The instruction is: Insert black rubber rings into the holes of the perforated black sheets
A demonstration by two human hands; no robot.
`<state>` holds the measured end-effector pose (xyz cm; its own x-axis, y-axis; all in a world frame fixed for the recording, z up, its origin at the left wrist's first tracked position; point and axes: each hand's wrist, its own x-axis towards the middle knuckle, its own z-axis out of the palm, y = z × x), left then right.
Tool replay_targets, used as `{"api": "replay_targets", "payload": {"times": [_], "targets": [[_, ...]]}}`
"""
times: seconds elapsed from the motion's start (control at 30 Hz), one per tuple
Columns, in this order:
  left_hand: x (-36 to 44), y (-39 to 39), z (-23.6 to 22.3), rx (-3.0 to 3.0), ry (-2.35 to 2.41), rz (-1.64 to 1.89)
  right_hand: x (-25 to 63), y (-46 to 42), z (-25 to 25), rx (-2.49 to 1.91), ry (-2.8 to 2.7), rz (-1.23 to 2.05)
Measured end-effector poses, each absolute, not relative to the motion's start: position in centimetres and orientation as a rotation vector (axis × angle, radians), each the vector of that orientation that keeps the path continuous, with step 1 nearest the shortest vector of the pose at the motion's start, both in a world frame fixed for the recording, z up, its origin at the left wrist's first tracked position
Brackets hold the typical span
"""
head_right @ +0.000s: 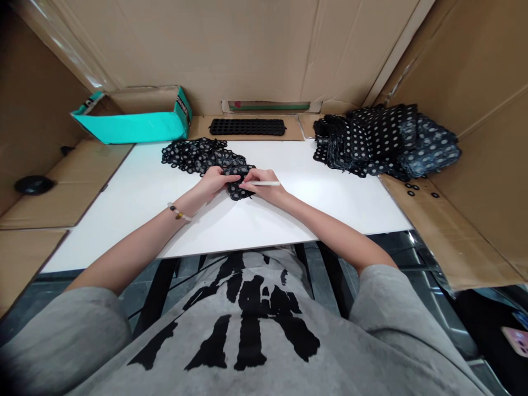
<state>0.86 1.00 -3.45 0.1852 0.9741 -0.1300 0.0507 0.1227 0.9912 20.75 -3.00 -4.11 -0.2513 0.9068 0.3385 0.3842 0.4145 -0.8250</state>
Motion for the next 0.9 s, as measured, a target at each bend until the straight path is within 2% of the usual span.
{"api": "replay_targets", "payload": {"times": [0.27,0.53,0.9], "targets": [[0.9,1.0,-2.9,1.281,1.270,0.919,21.7,-3.1,-3.5,-0.963,-2.082,0.715],[1.2,-0.2,-0.9,1.157,1.223,0.900,21.8,-3.5,-2.8,-0.885,-2.109,0.609],[1.1,0.0,-1.0,1.169,1.223,0.885,21.9,-3.6,-2.6,-0.866,-2.155,0.604]]}}
